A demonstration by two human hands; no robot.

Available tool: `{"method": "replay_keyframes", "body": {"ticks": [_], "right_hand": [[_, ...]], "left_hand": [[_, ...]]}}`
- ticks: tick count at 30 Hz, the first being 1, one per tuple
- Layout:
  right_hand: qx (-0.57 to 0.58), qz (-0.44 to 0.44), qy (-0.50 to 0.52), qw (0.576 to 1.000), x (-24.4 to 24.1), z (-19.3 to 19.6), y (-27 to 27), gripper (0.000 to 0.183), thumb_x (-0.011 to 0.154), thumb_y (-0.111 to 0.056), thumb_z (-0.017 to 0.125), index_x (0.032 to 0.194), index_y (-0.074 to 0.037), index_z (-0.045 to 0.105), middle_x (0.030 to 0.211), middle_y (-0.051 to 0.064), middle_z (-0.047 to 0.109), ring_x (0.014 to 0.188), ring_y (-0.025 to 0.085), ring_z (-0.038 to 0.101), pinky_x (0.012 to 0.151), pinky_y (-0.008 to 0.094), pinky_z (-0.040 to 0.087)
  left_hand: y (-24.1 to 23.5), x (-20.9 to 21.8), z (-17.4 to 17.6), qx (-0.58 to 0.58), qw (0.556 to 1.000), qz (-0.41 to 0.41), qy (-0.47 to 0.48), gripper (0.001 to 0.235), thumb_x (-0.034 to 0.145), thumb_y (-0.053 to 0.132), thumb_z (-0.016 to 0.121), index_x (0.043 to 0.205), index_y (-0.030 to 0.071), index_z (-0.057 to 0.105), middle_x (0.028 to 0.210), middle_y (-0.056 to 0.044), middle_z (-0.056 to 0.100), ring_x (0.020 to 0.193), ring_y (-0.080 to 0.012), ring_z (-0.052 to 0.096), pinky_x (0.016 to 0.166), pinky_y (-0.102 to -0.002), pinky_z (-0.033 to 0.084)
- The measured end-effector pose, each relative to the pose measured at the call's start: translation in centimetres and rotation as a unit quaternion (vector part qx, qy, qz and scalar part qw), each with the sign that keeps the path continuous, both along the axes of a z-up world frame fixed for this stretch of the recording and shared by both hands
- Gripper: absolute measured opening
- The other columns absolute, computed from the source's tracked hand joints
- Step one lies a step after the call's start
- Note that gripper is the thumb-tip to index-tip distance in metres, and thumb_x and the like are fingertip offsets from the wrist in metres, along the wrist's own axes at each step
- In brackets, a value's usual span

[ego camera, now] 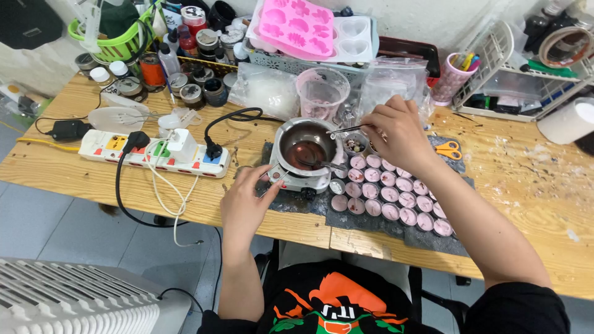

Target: The person stirs melted wax in a small electric melting pot with a spoon and ladles the melted wax into small pink candle cups arranged on a mat on the workbench, filling them one at a time.

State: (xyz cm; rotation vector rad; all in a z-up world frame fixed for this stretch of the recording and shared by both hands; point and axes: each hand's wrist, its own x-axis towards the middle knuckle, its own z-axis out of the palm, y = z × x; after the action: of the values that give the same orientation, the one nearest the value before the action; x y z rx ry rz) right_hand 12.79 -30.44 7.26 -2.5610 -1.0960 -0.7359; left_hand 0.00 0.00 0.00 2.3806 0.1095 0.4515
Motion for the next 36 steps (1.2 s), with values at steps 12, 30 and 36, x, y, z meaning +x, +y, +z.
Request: {"method": "replay_keyframes", "body": {"ticks": [12, 30, 36], "right_hand": [[0.118, -0.216, 0.013, 0.969, -0.5, -9.1, -14.0, 0.007, 0.096, -0.011, 0.076, 0.098, -0.004, 0.077, 0.096, 0.01, 0.072, 0.098, 0.03, 0.057, 0.091, 0.044, 0.043], [0.055, -0.335, 0.104, 0.935, -0.1, -13.6, -17.8, 0.017, 0.092, -0.024, 0.077, 0.102, -0.012, 0.081, 0.096, 0.008, 0.074, 0.103, 0.029, 0.058, 0.093, 0.048, 0.038], [0.238, -0.243, 0.25, 0.907, -3.0, -11.1, -14.5, 0.011, 0.096, -0.017, 0.075, 0.105, -0.009, 0.077, 0.101, 0.005, 0.073, 0.089, 0.016, 0.071, 0.084, 0.032, 0.058]], "left_hand": [[-0.3, -0.2, 0.3, 0.004, 1.0, 0.006, 0.001, 0.042, 0.084, 0.042, 0.08, 0.12, 0.02, 0.075, 0.097, 0.004, 0.071, 0.058, -0.0124, 0.06, 0.055, -0.03, 0.048], [-0.8, -0.6, 0.0, 0.003, 1.0, 0.02, -0.005, 0.043, 0.084, 0.04, 0.081, 0.12, 0.018, 0.075, 0.097, 0.004, 0.071, 0.058, -0.0124, 0.057, 0.055, -0.03, 0.048], [-0.8, -0.7, -0.2, 0.003, 1.0, 0.015, -0.025, 0.043, 0.085, 0.039, 0.081, 0.121, 0.017, 0.075, 0.101, 0.004, 0.072, 0.057, -0.0119, 0.057, 0.055, -0.03, 0.048]]}}
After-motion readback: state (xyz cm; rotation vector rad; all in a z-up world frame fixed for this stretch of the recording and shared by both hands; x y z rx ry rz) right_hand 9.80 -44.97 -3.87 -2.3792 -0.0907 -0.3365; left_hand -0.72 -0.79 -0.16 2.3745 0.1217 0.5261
